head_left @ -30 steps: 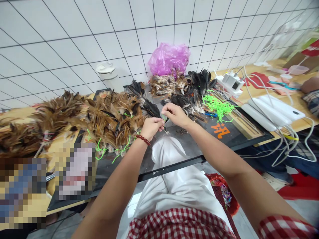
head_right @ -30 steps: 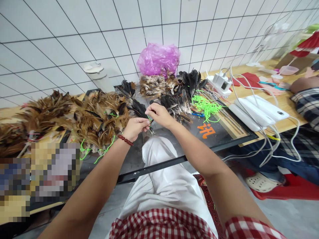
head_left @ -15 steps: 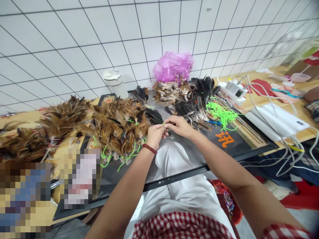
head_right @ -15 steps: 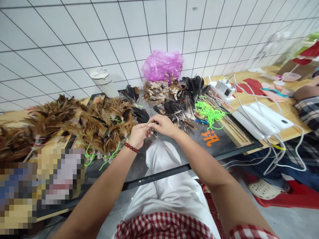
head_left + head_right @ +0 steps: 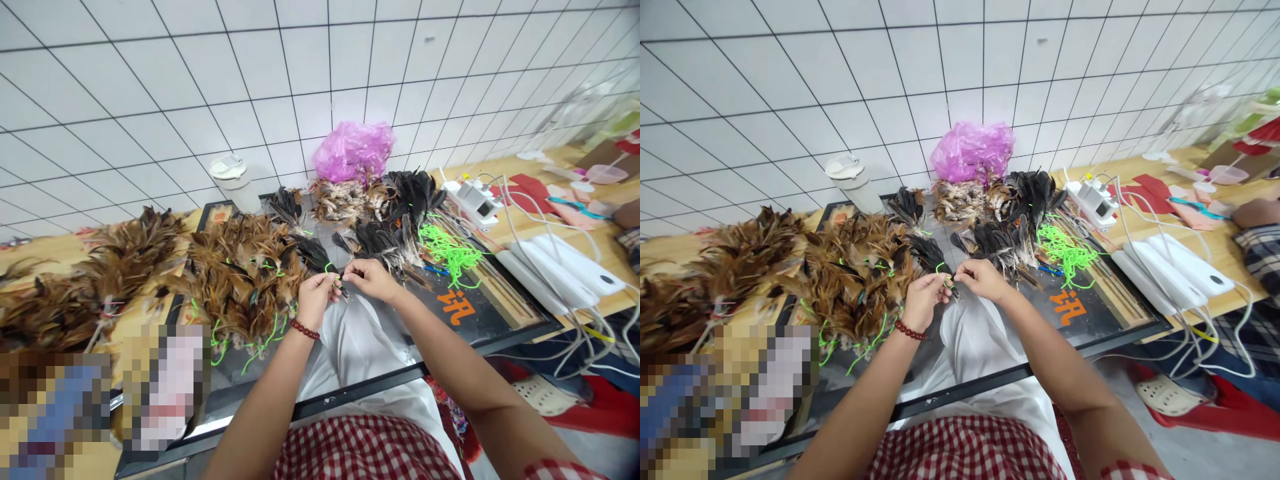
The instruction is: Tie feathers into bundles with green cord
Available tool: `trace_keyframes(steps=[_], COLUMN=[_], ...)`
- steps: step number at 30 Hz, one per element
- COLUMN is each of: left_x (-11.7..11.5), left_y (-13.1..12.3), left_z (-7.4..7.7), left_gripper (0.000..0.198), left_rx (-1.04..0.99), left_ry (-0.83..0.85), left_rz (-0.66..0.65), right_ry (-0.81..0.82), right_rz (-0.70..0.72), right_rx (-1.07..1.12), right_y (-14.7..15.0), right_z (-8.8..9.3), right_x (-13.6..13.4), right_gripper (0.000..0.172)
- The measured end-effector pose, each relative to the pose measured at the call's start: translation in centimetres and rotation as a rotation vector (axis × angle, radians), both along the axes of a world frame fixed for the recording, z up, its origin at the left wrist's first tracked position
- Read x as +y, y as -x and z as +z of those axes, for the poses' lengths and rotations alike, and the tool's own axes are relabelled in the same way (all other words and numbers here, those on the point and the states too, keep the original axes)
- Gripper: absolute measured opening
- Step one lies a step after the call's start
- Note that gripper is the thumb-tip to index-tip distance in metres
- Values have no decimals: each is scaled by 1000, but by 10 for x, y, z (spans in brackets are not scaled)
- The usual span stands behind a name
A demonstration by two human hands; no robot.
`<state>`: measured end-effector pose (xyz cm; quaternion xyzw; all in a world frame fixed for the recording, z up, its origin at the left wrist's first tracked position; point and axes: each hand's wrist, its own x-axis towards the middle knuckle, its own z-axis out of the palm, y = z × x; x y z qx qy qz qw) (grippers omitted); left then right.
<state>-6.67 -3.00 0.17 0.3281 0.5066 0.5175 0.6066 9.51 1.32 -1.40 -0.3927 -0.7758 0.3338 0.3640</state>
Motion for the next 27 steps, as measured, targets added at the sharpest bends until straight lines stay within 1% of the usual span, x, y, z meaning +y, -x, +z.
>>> trace_keyframes(steps=[3,5,8,10,14,17,19,21,24,27], left_x=[1,1,2,2,1,1,0,0,0,-1], left_y=[1,2,2,2,2,5,7,8,7,5], left_z=[0,-2,-6,-7,-5,-3,-3,-3,-5,-10], left_gripper=[28,29,28,28,21,22,20,19,18,19], left_rx=[-4,25,86,106,77,35,16,9,67,190], left_ry=[13,7,-17,-24,1,26,30,25,4,-63], left_rz=[-3,-13,-46,-63,-32,-14,-28,-61,-122,-160], right_ry=[-14,-3,-43,-76,-97,-65,-38,-24,-4,28], right_rz=[-26,21,70,70,43,113,174,197,178,103], right_rx=[60,99,74,47,40,71,77,86,94,26], right_y=[2,5,7,7,5,2,2,4,9,13], right_z=[1,3,3,2,0,3,7,10,10,5], right_x=[-3,-6,-8,-7,-5,-6,-8,-11,-15,-16], right_gripper=[14,15,12,15,18,17,17,16,14,21])
